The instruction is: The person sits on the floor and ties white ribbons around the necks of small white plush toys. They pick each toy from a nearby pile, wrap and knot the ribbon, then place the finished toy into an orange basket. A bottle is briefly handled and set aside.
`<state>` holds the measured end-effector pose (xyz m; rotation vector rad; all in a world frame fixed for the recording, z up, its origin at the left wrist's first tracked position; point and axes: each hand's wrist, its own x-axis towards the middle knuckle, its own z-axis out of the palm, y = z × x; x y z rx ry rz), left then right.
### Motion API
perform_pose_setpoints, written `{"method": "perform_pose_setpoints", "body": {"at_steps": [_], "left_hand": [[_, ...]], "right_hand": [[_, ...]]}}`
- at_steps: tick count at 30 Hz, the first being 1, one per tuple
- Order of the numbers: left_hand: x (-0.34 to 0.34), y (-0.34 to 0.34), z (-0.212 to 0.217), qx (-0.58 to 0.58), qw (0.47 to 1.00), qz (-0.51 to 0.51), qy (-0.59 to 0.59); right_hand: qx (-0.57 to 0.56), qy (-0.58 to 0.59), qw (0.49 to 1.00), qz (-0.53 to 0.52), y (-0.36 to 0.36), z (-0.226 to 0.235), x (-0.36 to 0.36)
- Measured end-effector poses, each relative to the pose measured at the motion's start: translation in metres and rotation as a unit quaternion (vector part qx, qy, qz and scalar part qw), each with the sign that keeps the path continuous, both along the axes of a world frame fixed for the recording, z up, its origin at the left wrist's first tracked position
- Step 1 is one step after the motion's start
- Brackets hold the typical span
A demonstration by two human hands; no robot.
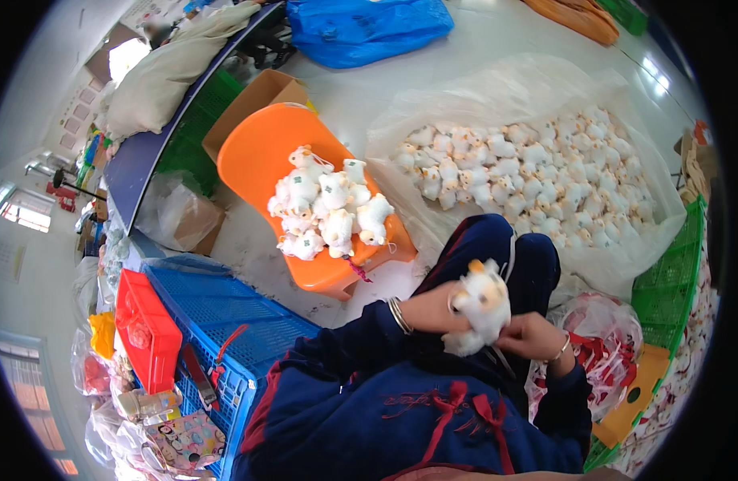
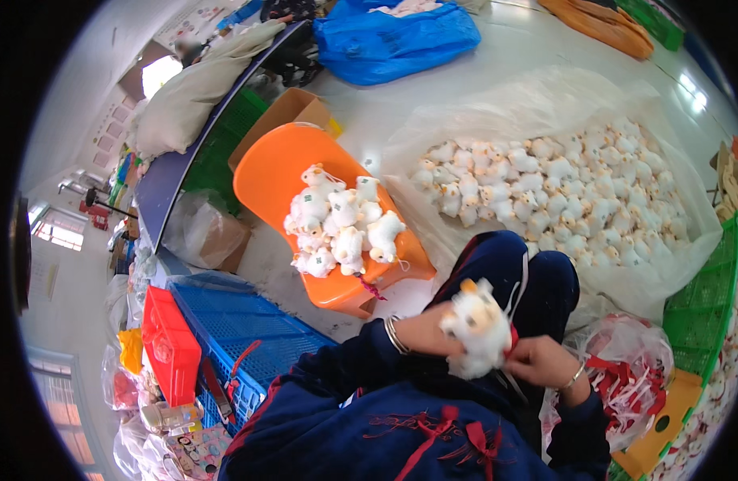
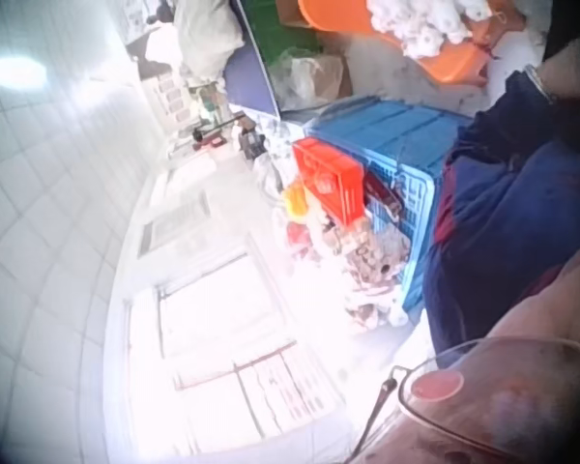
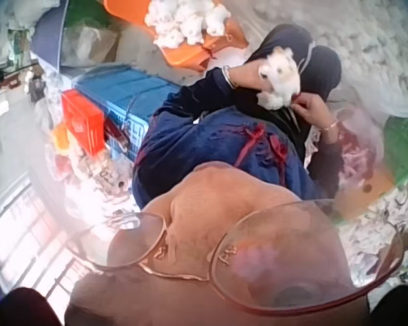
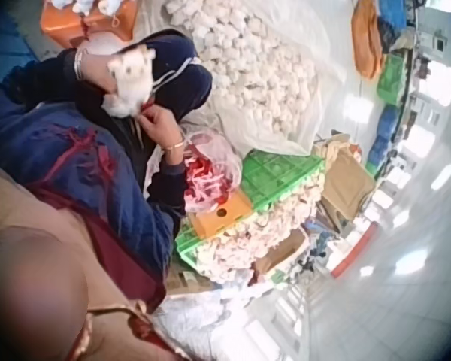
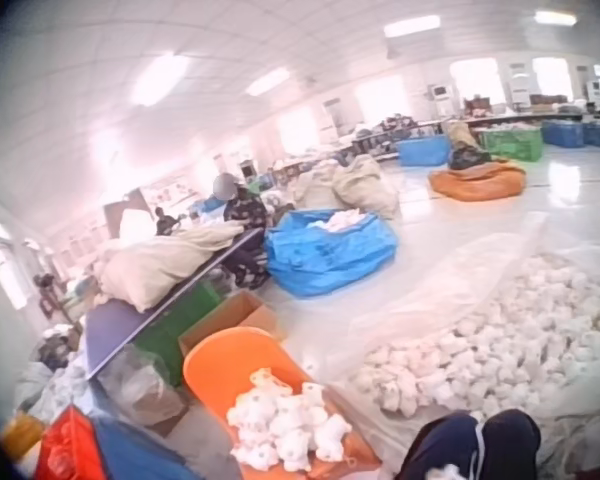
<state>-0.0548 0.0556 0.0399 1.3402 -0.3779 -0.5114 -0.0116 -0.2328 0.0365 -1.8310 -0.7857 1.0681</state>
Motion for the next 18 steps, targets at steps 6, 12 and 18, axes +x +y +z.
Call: {"method": "perform_pose_setpoints", "body": {"at_steps": [6,12,18], "left_hand": [[0.042,-0.013,-0.011,-0.042,0.995,0.075,0.056],[0.045,-0.03,-0.011,0.03,0.999,0.041,0.007],[0.058,-0.04,-0.002,0.091,0.995,-0.017,-0.021]], "right_hand": [[0.109,-0.108,0.95,-0.272,0.015,0.026,0.034],[0.157,-0.071,0.948,-0.268,0.024,0.017,0.03],[0.162,0.019,0.911,-0.379,0.032,0.005,0.018]]}}
